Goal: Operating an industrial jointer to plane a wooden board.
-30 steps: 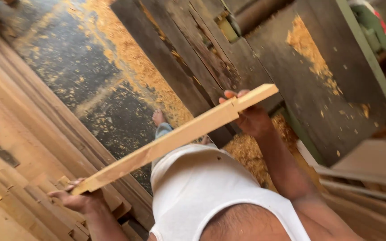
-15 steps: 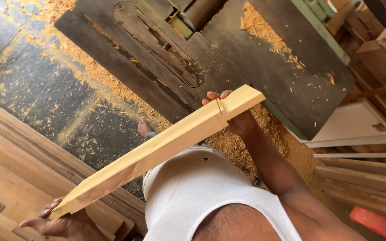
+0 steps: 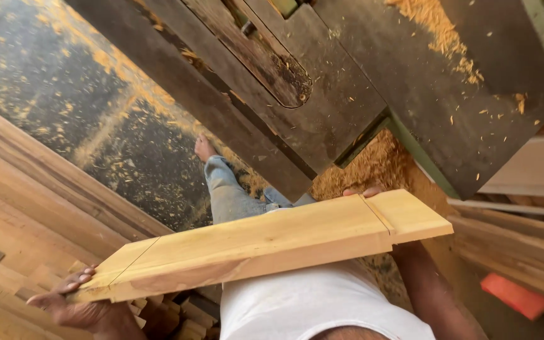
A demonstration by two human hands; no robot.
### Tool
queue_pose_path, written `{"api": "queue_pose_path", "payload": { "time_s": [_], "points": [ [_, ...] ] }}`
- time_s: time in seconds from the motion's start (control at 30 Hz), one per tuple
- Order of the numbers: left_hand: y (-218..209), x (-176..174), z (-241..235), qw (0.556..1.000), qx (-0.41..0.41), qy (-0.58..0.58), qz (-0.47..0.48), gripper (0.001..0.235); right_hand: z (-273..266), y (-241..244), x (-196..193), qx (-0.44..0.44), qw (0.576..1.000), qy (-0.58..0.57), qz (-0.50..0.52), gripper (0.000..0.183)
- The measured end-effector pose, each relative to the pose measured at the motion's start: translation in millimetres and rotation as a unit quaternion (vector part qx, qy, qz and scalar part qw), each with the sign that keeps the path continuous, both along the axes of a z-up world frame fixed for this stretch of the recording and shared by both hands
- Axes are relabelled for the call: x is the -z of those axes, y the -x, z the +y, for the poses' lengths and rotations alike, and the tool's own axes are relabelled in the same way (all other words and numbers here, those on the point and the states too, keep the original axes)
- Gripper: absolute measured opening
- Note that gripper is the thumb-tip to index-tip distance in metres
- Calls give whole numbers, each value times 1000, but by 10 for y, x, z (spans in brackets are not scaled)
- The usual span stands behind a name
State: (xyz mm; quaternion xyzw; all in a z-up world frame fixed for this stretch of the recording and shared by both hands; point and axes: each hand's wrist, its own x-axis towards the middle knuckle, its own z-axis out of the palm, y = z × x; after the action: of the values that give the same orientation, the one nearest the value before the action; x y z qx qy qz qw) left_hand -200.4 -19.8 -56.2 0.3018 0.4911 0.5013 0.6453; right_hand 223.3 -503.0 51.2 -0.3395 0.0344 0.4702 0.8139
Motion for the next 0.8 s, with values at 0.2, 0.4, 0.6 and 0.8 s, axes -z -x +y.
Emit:
{"api": "queue_pose_path", "payload": {
  "time_s": [0.2,0.4,0.6,0.8],
  "points": [
    [-490,-429,-3,992,9,62,106,61,-68,59,152,-40,975,208,-64,51],
    [-718,-339,145,957,149,13,248,34,157,-383,207,34,910,412,20,40],
    [-1138,-667,-50,873,276,10,403,48,1044,-757,-418,-137,699,596,-370,45],
    [-864,-310,-323,844,262,7,468,54,1754,-1121,109,-244,412,460,-748,77]
  ]
}}
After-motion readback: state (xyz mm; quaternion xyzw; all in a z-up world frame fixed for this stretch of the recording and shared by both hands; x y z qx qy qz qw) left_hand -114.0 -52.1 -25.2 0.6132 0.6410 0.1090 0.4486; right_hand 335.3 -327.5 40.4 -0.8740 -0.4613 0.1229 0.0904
